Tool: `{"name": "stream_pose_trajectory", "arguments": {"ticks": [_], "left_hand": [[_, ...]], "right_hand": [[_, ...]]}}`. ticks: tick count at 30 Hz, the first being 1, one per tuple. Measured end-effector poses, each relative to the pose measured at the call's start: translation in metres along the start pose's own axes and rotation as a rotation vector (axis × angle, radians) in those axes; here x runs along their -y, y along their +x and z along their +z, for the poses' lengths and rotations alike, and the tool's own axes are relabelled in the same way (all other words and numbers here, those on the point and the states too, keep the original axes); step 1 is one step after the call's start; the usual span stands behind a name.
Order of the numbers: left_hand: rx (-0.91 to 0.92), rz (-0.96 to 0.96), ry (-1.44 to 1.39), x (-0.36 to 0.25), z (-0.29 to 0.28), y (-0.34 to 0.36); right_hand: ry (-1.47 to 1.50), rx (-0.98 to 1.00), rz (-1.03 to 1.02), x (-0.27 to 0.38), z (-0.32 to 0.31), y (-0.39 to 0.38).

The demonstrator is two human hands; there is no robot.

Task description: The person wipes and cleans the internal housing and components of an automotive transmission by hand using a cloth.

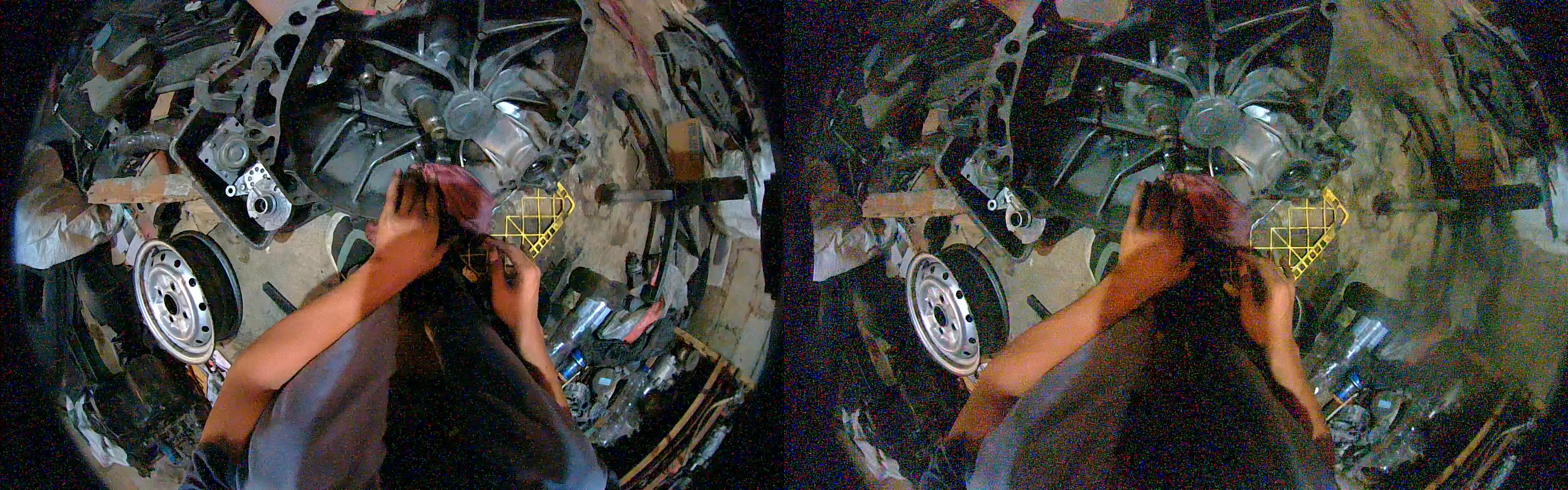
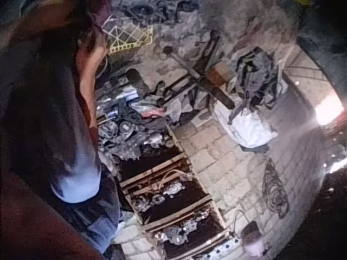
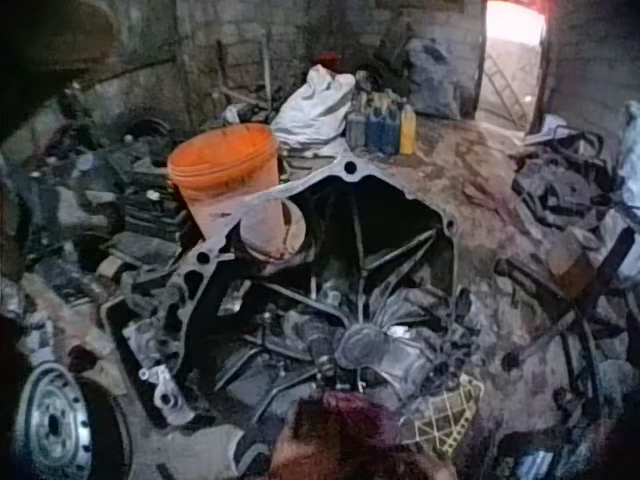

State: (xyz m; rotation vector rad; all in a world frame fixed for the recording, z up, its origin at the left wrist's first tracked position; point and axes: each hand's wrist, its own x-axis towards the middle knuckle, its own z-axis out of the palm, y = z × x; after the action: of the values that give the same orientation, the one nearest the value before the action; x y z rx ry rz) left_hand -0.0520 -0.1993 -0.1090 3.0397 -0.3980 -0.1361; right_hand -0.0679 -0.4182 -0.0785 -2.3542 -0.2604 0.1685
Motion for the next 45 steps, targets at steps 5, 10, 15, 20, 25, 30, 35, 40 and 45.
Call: {"name": "stream_pose_trajectory", "arguments": {"ticks": [5, 10, 15, 20, 25, 30, 35, 40, 45], "left_hand": [[-0.156, -0.008, -0.06, 0.003, 0.002, 0.003], [-0.195, -0.017, -0.133, 0.009, 0.004, 0.028], [-0.281, 0.037, -0.111, 0.013, 0.017, 0.037], [-0.317, 0.019, -0.046, 0.009, 0.012, 0.034], [-0.069, 0.071, -0.181, 0.015, -0.004, 0.047], [-0.335, 0.023, -0.073, 0.007, 0.016, 0.033], [-0.093, 0.096, -0.136, 0.017, 0.006, 0.051], [-0.252, 0.171, -0.243, 0.017, 0.005, 0.031], [-0.305, 0.164, -0.252, 0.019, 0.01, 0.006]], "right_hand": [[0.02, 0.0, 0.016, 0.001, -0.003, 0.0], [0.028, 0.018, -0.008, -0.006, 0.0, -0.01], [0.067, 0.038, 0.078, -0.011, 0.004, -0.018], [0.059, 0.042, 0.047, -0.001, 0.002, -0.013], [0.086, 0.054, 0.058, 0.002, 0.004, -0.012], [0.111, 0.025, 0.05, -0.007, 0.009, -0.015], [0.068, 0.062, 0.057, -0.007, 0.006, -0.017], [0.098, 0.018, 0.059, -0.006, 0.012, -0.015], [0.087, 0.003, 0.044, -0.001, 0.006, -0.012]]}}
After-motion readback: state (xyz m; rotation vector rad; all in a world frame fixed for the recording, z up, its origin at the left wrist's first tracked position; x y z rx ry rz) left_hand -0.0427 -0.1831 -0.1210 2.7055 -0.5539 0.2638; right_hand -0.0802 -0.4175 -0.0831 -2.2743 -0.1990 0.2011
